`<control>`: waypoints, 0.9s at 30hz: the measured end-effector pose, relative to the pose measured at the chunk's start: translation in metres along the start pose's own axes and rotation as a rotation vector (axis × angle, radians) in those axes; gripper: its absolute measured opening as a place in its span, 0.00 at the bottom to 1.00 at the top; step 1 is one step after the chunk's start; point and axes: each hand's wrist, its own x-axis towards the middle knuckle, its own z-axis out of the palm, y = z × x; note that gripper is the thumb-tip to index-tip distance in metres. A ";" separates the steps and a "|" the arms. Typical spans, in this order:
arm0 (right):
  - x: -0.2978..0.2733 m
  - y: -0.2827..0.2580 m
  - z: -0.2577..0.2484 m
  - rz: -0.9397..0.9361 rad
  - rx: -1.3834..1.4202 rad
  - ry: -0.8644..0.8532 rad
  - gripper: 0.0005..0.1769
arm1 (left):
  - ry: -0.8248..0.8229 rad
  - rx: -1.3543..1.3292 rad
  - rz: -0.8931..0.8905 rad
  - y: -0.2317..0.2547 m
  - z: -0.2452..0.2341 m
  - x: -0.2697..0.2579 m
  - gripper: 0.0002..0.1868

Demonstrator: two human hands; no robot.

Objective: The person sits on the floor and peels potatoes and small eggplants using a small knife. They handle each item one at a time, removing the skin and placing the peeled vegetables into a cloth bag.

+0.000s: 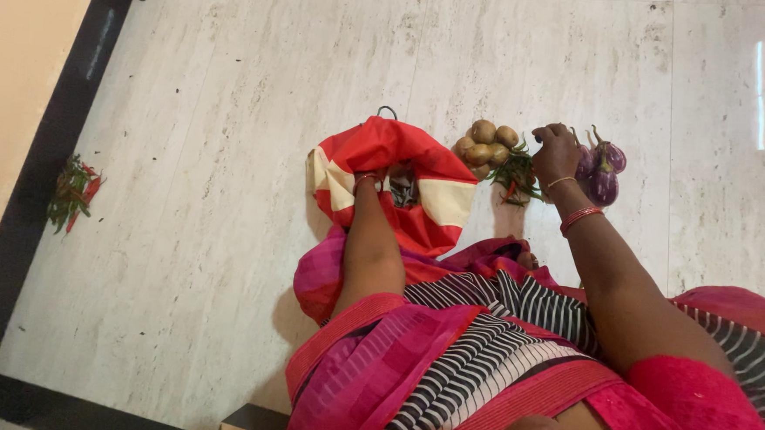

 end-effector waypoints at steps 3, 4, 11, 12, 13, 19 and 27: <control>0.001 -0.001 -0.002 -0.006 0.003 0.010 0.18 | -0.050 0.029 0.001 -0.003 0.003 0.005 0.45; 0.002 -0.001 -0.002 -0.012 0.000 0.016 0.19 | -0.072 0.038 -0.002 -0.005 0.003 0.008 0.45; 0.004 -0.001 -0.008 -0.021 0.020 0.028 0.18 | -0.150 0.071 -0.009 -0.017 -0.007 0.024 0.44; 0.002 0.000 -0.008 -0.028 0.020 0.032 0.18 | -0.129 0.071 -0.012 -0.015 -0.006 0.024 0.44; 0.002 0.001 -0.007 -0.038 0.022 0.039 0.18 | -0.097 0.068 -0.012 -0.012 -0.007 0.026 0.44; 0.003 0.006 0.001 -0.025 0.024 0.034 0.18 | -0.031 0.067 -0.010 -0.004 -0.016 0.022 0.44; 0.000 0.018 0.014 -0.008 0.024 0.003 0.19 | -0.033 0.082 0.001 0.004 -0.026 0.010 0.43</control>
